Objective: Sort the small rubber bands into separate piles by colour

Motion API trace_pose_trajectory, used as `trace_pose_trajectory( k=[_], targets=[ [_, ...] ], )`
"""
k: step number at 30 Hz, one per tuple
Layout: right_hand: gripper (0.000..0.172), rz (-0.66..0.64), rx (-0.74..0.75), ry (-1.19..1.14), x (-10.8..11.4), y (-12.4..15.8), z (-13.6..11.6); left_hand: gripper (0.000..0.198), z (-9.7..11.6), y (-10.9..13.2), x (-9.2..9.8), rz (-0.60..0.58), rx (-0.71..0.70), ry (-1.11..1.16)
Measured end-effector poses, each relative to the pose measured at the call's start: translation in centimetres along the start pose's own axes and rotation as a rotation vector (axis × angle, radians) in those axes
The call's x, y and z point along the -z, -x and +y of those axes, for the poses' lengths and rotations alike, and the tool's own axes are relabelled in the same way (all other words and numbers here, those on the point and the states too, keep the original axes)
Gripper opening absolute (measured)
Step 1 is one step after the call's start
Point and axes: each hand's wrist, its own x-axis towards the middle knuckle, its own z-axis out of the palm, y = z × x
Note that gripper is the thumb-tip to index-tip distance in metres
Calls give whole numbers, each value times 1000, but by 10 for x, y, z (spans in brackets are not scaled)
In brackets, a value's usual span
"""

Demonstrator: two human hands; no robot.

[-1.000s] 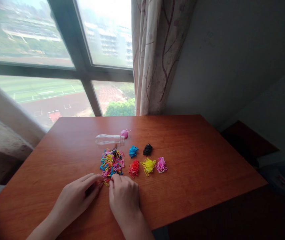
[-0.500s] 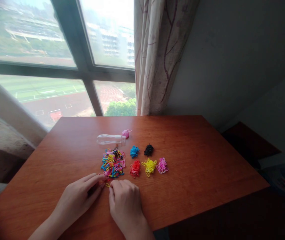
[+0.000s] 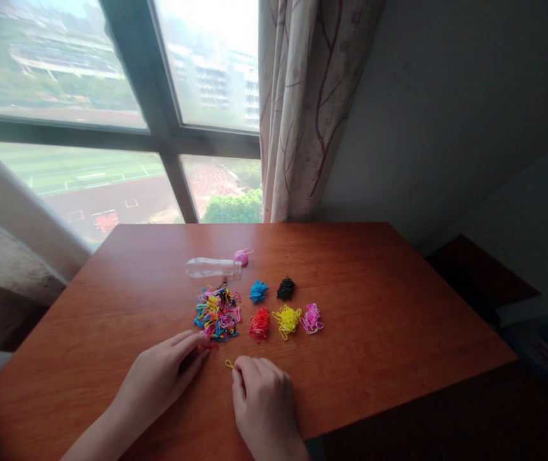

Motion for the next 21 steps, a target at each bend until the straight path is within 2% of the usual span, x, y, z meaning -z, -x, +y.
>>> trace_pose_trajectory(
  k=[5, 8, 11, 14, 18, 21],
  targets=[
    [16, -7, -11, -10, -1, 1, 1, 20, -1, 0, 1, 12, -11, -8],
    [16, -19, -21, -7, -2, 0, 1, 19, 6, -5, 6, 27, -38, 8],
    [16, -17, -19, -10, -2, 0, 1, 19, 21, -19, 12, 33, -89, 17],
    [17, -3, -17, -13, -4, 1, 2, 19, 40, -39, 13, -20, -155, -20],
    [16, 6, -14, -13, -7, 3, 4, 17, 58, -64, 5, -67, -179, -120],
    [16, 17, -12, -14, -10, 3, 5, 16, 62, -71, -3, -61, -167, -144]
  ],
)
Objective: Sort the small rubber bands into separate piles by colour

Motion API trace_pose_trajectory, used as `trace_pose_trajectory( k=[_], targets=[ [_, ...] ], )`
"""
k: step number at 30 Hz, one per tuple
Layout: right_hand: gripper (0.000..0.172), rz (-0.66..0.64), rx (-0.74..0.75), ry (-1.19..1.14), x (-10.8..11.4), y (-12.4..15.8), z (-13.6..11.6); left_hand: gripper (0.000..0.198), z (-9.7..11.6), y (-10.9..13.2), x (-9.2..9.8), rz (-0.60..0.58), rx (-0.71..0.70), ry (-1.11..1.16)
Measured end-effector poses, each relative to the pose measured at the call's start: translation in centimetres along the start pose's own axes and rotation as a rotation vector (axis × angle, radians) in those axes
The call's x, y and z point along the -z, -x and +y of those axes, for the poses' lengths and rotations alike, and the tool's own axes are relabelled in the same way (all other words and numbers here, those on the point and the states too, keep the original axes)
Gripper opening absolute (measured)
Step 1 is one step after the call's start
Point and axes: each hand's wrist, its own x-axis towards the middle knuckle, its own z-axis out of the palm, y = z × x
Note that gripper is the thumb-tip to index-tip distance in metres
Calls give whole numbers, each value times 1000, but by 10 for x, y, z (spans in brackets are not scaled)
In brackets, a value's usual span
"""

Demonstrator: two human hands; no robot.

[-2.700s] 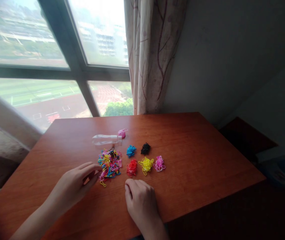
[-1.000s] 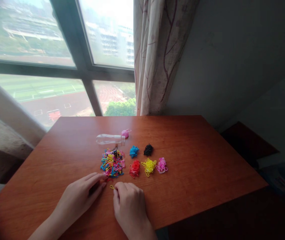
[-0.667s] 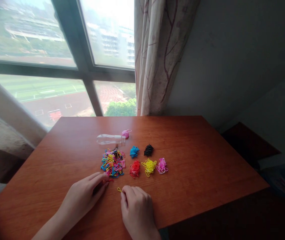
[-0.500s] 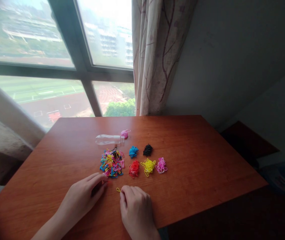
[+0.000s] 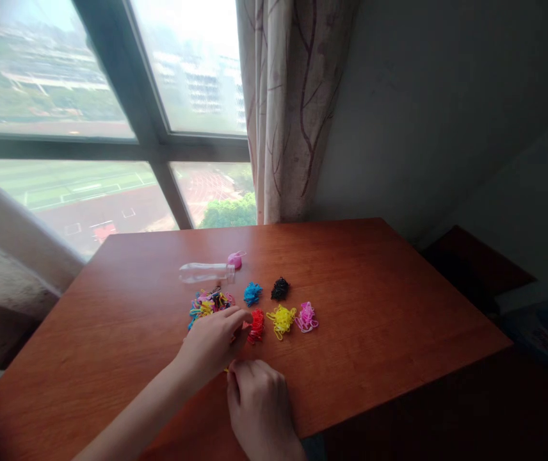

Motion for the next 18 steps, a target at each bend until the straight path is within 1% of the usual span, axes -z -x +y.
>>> trace_pose_trajectory(
  k=[3, 6, 10, 12, 15, 18],
  targets=[
    [16, 2, 6, -13, -1, 0, 1, 18, -2, 4, -4, 11, 24, -13],
    [17, 3, 11, -23, 1, 0, 0, 22, -7, 16, -3, 36, 32, -6],
    [17, -8, 7, -34, 2, -1, -1, 21, -18, 36, 2, 122, 0, 19],
    [17, -4, 2, -51, 2, -1, -2, 20, -25, 47, 4, 182, 10, 34],
    [16, 59, -23, -120, 5, -2, 0, 18, -36, 65, 3, 279, 41, 76],
    [15, 162, -67, -183, 11, -2, 9, 18, -45, 82, -5, 357, 43, 120]
  ],
)
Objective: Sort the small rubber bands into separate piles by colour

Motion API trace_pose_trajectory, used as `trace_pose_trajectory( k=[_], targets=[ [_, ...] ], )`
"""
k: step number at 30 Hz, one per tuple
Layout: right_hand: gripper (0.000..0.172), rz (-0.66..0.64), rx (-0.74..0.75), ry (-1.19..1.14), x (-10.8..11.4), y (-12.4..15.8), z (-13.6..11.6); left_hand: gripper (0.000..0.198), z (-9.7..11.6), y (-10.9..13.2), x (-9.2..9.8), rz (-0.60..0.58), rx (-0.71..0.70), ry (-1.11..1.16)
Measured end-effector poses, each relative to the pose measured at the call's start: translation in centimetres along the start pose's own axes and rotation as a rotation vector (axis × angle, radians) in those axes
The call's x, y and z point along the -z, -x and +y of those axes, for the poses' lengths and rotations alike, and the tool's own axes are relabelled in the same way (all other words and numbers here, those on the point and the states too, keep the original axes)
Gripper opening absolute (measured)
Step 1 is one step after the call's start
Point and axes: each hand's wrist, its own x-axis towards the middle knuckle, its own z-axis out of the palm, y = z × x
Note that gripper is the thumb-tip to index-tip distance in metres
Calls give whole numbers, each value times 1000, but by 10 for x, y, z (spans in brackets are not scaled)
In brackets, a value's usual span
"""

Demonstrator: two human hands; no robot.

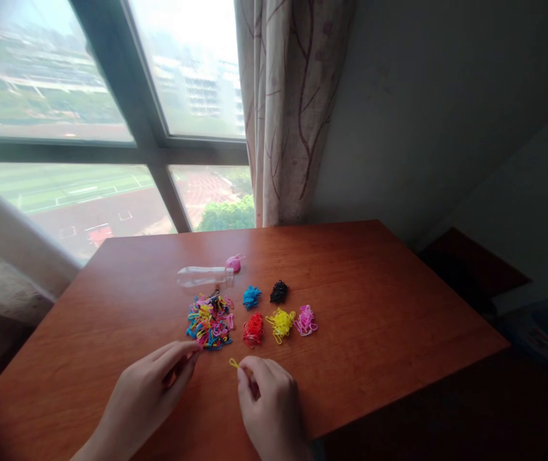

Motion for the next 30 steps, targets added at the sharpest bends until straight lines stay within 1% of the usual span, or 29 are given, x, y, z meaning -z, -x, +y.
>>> trace_pose_trajectory(
  k=[3, 5, 9, 14, 18, 24, 30],
  targets=[
    [17, 101, -17, 16, 14, -5, 15, 18, -6, 13, -6, 81, -28, 13],
    [19, 154, -21, 61, 24, -10, 28, 18, -8, 17, -10, 106, -43, 20],
    [22, 205, -22, 160, 41, -18, 50, 19, -7, 17, -12, 90, -39, 40],
    [25, 209, -23, 221, 47, -20, 65, 19, -7, 15, -11, 65, -21, 49],
    [26, 201, -31, 232, 46, -19, 67, 18, -7, 16, -11, 45, -19, 46],
    [28, 194, -24, 217, 44, -20, 61, 20, -7, 16, -12, 33, -13, 37],
    [30, 109, 16, 239, 43, -20, 53, 21, -6, 14, -9, 4, 0, 39]
  ],
)
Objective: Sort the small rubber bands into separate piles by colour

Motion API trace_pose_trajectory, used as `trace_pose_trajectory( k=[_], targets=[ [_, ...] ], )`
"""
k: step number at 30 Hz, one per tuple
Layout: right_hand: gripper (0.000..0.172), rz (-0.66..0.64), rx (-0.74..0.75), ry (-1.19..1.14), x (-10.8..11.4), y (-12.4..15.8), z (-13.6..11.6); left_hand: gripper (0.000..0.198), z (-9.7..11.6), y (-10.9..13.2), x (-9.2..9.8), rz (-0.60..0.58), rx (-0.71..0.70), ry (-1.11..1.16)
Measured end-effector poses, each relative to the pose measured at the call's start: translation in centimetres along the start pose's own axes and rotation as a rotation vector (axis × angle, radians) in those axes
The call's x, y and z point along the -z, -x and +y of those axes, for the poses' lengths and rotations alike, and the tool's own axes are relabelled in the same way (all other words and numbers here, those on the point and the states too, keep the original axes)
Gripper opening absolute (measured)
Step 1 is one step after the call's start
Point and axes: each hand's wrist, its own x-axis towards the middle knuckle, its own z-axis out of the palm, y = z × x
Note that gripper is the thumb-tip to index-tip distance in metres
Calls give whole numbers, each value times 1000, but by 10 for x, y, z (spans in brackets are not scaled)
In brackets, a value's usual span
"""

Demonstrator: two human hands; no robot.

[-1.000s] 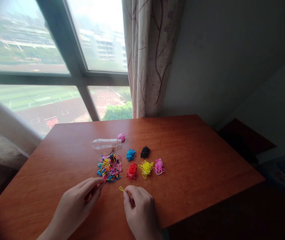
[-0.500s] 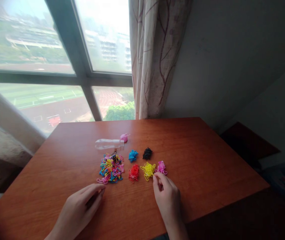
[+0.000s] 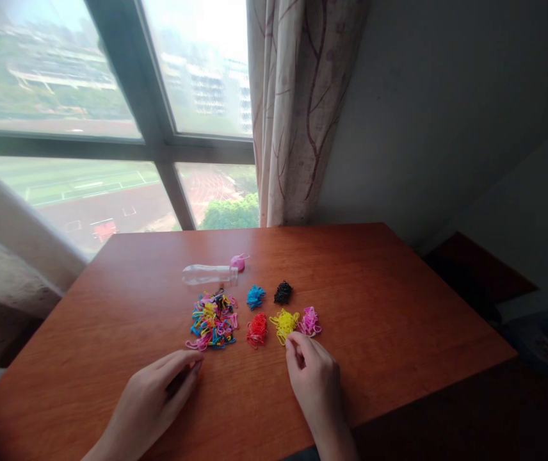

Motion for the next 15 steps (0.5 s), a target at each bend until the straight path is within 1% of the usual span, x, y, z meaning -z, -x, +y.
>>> trace_pose_trajectory(
  k=[8, 15],
  targets=[
    [29, -57, 40, 127, -1, 4, 3, 21, 1, 0, 0, 12, 0, 1],
    [28, -35, 51, 129, 1, 3, 1, 20, -1, 1, -2, 28, 9, 6]
  ],
)
